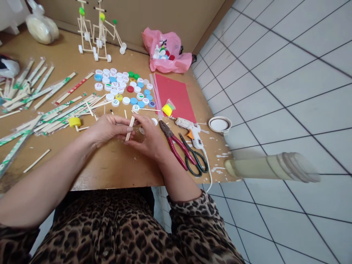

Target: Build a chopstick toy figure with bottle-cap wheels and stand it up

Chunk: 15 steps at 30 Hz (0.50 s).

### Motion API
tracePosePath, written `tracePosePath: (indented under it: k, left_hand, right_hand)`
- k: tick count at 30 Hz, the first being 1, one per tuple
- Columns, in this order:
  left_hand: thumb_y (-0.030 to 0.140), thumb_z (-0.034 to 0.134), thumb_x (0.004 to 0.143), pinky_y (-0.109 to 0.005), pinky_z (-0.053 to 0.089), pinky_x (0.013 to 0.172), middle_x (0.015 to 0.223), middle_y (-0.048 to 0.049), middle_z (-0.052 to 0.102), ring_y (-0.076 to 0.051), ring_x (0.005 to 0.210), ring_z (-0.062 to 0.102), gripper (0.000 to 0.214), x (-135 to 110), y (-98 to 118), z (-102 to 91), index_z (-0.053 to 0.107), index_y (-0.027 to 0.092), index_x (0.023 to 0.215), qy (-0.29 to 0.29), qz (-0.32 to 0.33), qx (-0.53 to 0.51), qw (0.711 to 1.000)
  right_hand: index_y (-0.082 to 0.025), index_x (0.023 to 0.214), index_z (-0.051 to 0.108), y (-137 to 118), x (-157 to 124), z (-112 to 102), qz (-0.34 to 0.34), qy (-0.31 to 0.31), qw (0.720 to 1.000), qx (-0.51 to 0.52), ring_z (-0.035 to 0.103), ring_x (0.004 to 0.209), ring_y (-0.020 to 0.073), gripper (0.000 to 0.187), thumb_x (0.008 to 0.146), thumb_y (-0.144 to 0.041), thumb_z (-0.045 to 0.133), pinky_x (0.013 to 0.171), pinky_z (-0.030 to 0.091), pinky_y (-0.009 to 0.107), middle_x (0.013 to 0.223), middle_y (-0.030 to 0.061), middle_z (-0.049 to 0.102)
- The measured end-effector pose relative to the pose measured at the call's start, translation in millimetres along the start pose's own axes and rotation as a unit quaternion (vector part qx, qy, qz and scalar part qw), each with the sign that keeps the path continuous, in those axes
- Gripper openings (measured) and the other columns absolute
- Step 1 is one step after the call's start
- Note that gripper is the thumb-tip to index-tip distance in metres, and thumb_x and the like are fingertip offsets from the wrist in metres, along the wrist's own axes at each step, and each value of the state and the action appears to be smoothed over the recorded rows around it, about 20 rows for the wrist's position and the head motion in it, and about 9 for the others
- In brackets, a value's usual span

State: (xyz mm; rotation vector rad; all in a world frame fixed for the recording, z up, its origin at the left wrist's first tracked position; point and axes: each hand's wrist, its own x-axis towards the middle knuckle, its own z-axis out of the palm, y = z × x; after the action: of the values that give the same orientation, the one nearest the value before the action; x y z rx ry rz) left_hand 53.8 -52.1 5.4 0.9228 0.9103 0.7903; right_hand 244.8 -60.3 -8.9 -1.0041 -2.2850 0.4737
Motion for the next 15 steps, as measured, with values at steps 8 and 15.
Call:
tracePosePath:
  k: [8,15]
  left_hand:
    - [0.022,0.094,0.055,-0.029,0.06,0.07,0.063,-0.0009,0.074,-0.013,0.061,0.068,0.023,0.0,0.8,1.7,0.078,0.016,0.071,-0.018,-0.034,0.012,0.999]
    - [0.025,0.093,0.059,-0.029,0.056,0.071,0.064,-0.002,0.072,-0.012,0.06,0.065,0.022,-2.1,2.8,3.2,0.078,0.014,0.072,-0.011,-0.018,0.054,0.998]
  right_hand:
    - [-0.021,0.128,0.048,-2.3,1.3,3.4,-0.004,-0.009,1.0,-0.013,0.063,0.109,0.0278,0.054,0.084,-0.037,0.072,0.095,0.054,0.049,0.118,0.013,0.066]
    - [-0.021,0.127,0.049,-7.3,2.1,3.0,0.014,-0.016,0.999,-0.039,0.062,0.115,0.0299,0.053,0.082,-0.037,0.072,0.098,0.052,0.051,0.122,0.0142,0.066]
